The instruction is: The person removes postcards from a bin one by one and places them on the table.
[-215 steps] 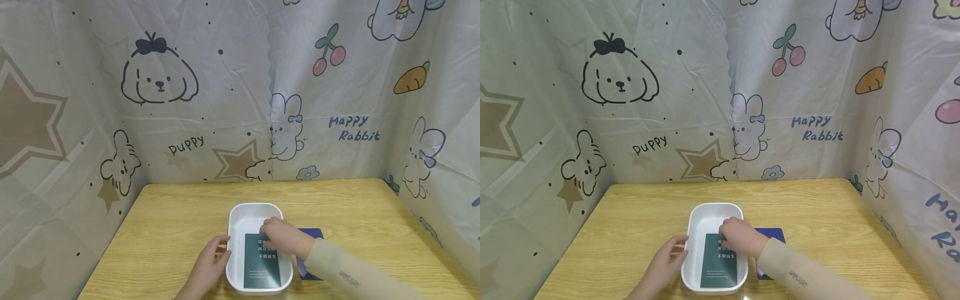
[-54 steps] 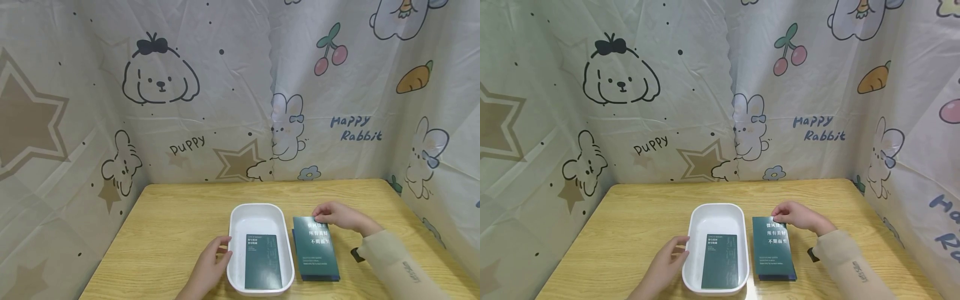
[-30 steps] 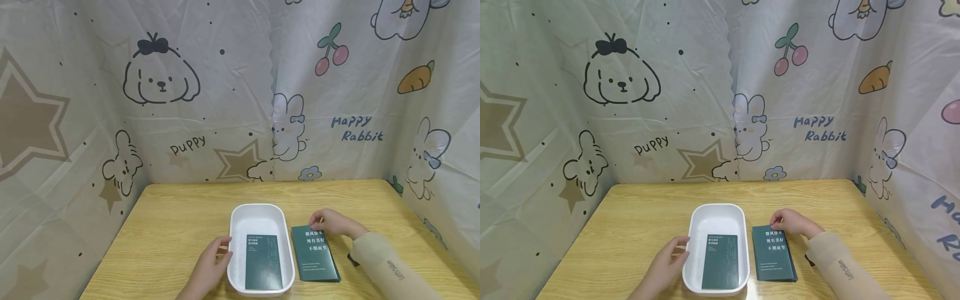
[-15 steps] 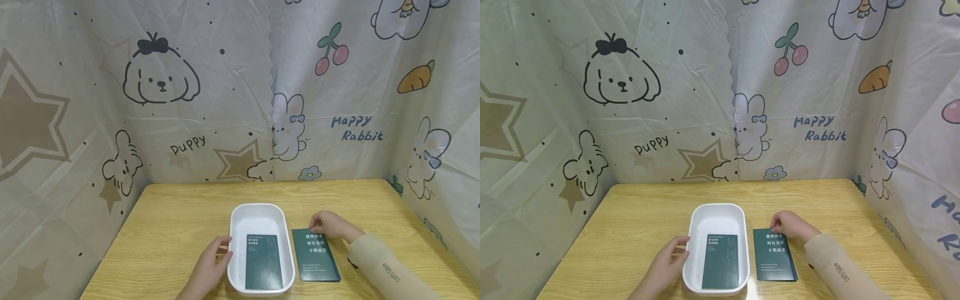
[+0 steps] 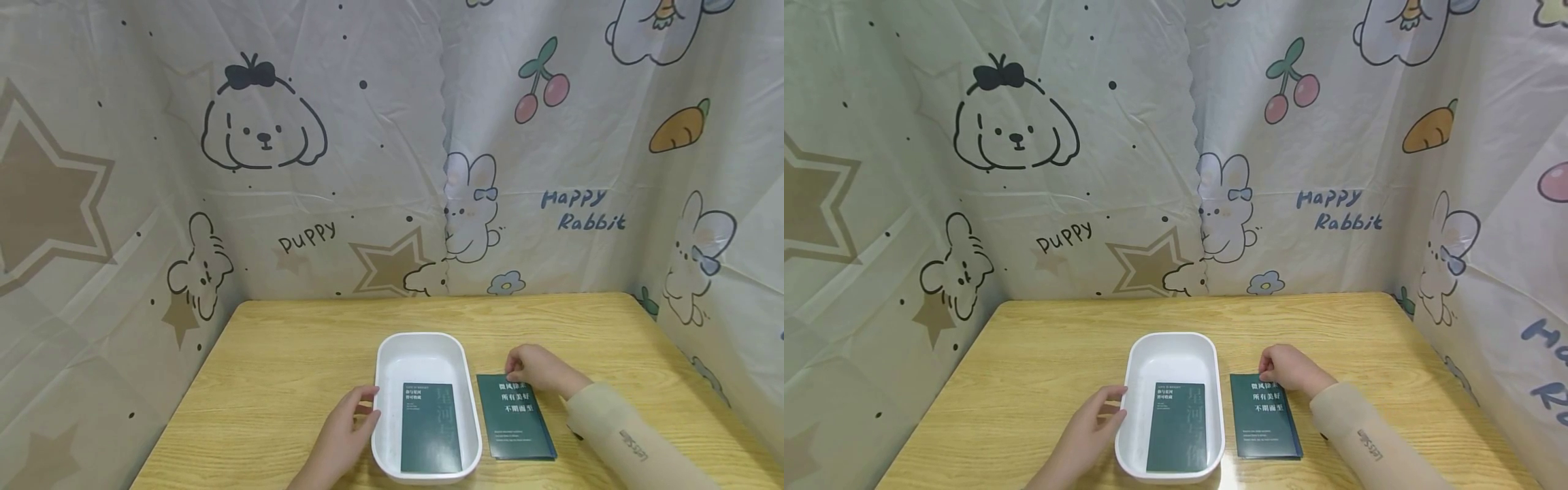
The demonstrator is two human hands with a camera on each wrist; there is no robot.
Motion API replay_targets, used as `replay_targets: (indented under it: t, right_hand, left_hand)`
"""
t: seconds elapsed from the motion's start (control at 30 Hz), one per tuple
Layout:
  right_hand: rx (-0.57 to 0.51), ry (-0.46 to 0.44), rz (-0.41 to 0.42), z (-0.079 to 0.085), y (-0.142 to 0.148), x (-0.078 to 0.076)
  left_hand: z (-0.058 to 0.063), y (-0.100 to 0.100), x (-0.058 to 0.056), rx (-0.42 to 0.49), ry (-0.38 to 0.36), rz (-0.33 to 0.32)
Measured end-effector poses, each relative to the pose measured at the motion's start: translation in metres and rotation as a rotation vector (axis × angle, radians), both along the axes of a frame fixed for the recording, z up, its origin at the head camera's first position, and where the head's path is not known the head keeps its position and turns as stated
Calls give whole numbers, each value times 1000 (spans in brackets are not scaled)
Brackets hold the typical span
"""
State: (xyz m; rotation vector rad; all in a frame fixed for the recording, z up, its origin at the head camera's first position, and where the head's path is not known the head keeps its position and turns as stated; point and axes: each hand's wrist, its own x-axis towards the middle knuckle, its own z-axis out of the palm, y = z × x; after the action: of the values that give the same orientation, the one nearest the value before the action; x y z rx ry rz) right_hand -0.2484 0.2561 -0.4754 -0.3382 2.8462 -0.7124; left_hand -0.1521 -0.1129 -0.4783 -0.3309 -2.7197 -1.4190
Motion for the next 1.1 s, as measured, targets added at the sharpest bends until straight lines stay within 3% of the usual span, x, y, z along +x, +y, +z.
replay_targets:
  t: [0.37, 0.73, 0.9, 1.1]
  right_hand:
    - [64, 82, -3, -3, -1, 0]
    - [86, 109, -6, 2, -7, 5]
    - [122, 198, 44, 10, -17, 7]
    - [94, 328, 108, 27, -39, 11]
  left_hand:
    - [1, 0, 0, -4, -10, 2]
    - [1, 1, -1, -15, -17, 4]
    - [2, 1, -1, -14, -18, 3]
    - [2, 1, 0, -8, -16, 8]
